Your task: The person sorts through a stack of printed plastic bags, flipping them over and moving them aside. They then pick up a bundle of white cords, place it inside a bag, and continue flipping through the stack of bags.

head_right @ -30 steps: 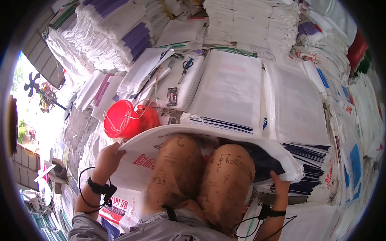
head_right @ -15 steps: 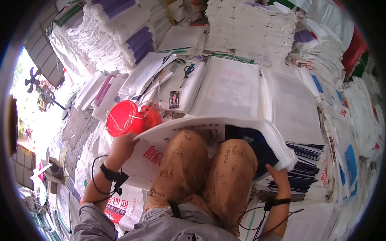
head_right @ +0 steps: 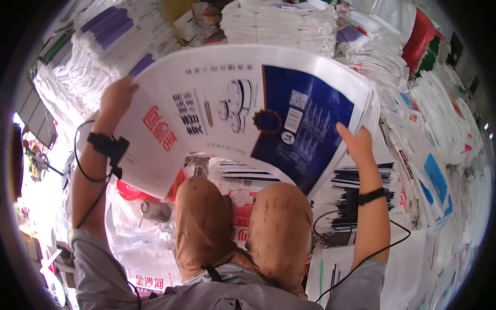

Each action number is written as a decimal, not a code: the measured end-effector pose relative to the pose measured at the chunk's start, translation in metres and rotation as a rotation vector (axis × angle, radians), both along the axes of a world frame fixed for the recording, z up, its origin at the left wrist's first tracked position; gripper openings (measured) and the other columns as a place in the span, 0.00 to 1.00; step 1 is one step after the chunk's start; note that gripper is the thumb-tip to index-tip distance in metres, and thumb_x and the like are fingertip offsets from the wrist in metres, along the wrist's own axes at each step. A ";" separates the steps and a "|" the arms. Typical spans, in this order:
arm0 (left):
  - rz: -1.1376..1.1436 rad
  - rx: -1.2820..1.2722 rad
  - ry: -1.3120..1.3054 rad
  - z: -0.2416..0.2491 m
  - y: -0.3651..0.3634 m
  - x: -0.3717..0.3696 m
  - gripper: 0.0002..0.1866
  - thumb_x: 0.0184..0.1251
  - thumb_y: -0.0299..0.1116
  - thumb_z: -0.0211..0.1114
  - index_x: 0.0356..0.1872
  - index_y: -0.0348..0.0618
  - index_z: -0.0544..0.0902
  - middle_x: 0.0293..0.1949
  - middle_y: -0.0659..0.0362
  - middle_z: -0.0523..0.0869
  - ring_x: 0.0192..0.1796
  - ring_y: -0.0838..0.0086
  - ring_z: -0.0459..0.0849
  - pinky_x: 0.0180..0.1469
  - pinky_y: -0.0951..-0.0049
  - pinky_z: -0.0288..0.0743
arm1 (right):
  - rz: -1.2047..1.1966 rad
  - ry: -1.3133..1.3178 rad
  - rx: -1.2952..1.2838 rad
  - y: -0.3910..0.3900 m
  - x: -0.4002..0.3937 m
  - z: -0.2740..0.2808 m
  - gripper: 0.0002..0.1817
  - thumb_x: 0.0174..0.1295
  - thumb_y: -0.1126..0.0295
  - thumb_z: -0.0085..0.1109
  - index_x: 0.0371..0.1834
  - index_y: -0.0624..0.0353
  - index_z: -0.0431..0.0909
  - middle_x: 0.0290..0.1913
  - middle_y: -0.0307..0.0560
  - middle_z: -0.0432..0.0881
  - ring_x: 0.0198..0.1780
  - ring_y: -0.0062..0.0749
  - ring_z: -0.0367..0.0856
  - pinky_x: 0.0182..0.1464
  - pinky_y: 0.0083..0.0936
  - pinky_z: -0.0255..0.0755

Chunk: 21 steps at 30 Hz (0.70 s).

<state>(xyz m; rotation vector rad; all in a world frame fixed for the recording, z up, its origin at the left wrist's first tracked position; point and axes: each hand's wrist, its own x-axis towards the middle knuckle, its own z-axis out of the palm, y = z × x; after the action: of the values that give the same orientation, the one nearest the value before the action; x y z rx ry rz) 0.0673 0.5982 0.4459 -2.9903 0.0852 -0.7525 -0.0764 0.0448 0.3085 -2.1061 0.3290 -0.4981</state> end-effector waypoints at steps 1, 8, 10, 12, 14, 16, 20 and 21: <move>-0.014 0.032 -0.009 0.009 -0.007 0.020 0.21 0.70 0.47 0.59 0.57 0.49 0.81 0.51 0.47 0.85 0.56 0.50 0.82 0.56 0.55 0.75 | -0.008 0.009 0.104 0.001 0.014 0.004 0.23 0.60 0.54 0.68 0.43 0.66 0.82 0.33 0.44 0.85 0.26 0.28 0.81 0.25 0.26 0.73; -0.163 0.157 -0.245 0.042 -0.074 0.194 0.16 0.70 0.44 0.57 0.52 0.49 0.82 0.45 0.49 0.87 0.50 0.50 0.84 0.49 0.51 0.77 | 0.092 -0.077 0.588 0.003 0.125 -0.056 0.14 0.61 0.58 0.66 0.30 0.58 0.81 0.22 0.37 0.80 0.19 0.21 0.75 0.18 0.20 0.62; -0.127 0.248 -0.178 0.042 -0.108 0.240 0.17 0.71 0.44 0.55 0.55 0.51 0.82 0.46 0.49 0.87 0.51 0.51 0.84 0.52 0.52 0.77 | 0.058 -0.042 0.748 0.006 0.157 -0.097 0.14 0.61 0.57 0.66 0.30 0.57 0.80 0.22 0.36 0.79 0.19 0.21 0.75 0.18 0.20 0.63; -0.234 0.335 -0.283 0.034 -0.137 0.294 0.15 0.72 0.40 0.54 0.52 0.50 0.82 0.43 0.49 0.88 0.48 0.52 0.86 0.49 0.51 0.78 | -0.002 -0.030 0.921 0.010 0.185 -0.148 0.14 0.61 0.56 0.67 0.31 0.55 0.81 0.22 0.36 0.78 0.19 0.22 0.75 0.19 0.21 0.65; -0.344 0.443 -0.356 0.014 -0.188 0.323 0.12 0.68 0.36 0.55 0.46 0.50 0.85 0.39 0.50 0.88 0.44 0.53 0.87 0.45 0.53 0.79 | -0.071 0.043 1.108 0.022 0.201 -0.205 0.14 0.61 0.56 0.68 0.35 0.55 0.81 0.26 0.37 0.80 0.21 0.24 0.77 0.19 0.22 0.66; -0.344 0.544 -0.328 -0.011 -0.247 0.353 0.11 0.65 0.33 0.57 0.42 0.52 0.87 0.38 0.54 0.89 0.44 0.59 0.88 0.50 0.56 0.79 | -0.194 0.101 1.279 0.040 0.208 -0.257 0.15 0.61 0.56 0.69 0.39 0.55 0.80 0.31 0.38 0.82 0.24 0.26 0.79 0.21 0.24 0.69; -0.512 0.698 -0.365 -0.100 -0.352 0.409 0.13 0.65 0.31 0.55 0.37 0.52 0.89 0.40 0.61 0.90 0.57 0.64 0.80 0.73 0.49 0.55 | -0.264 0.240 1.507 0.070 0.200 -0.332 0.16 0.62 0.56 0.68 0.42 0.55 0.79 0.36 0.39 0.82 0.27 0.29 0.79 0.24 0.27 0.74; -0.590 0.661 -0.426 -0.129 -0.375 0.414 0.12 0.63 0.31 0.56 0.33 0.51 0.89 0.37 0.60 0.90 0.56 0.65 0.80 0.77 0.50 0.50 | -0.309 0.259 1.543 0.076 0.198 -0.351 0.16 0.63 0.56 0.68 0.43 0.55 0.78 0.37 0.40 0.82 0.28 0.30 0.79 0.25 0.27 0.74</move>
<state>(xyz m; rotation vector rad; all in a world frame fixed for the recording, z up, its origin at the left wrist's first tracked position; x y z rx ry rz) 0.4816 0.2231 0.3164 -2.1230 0.9981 -1.1117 0.1217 0.1210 -0.0426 -0.5964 0.8481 -0.0274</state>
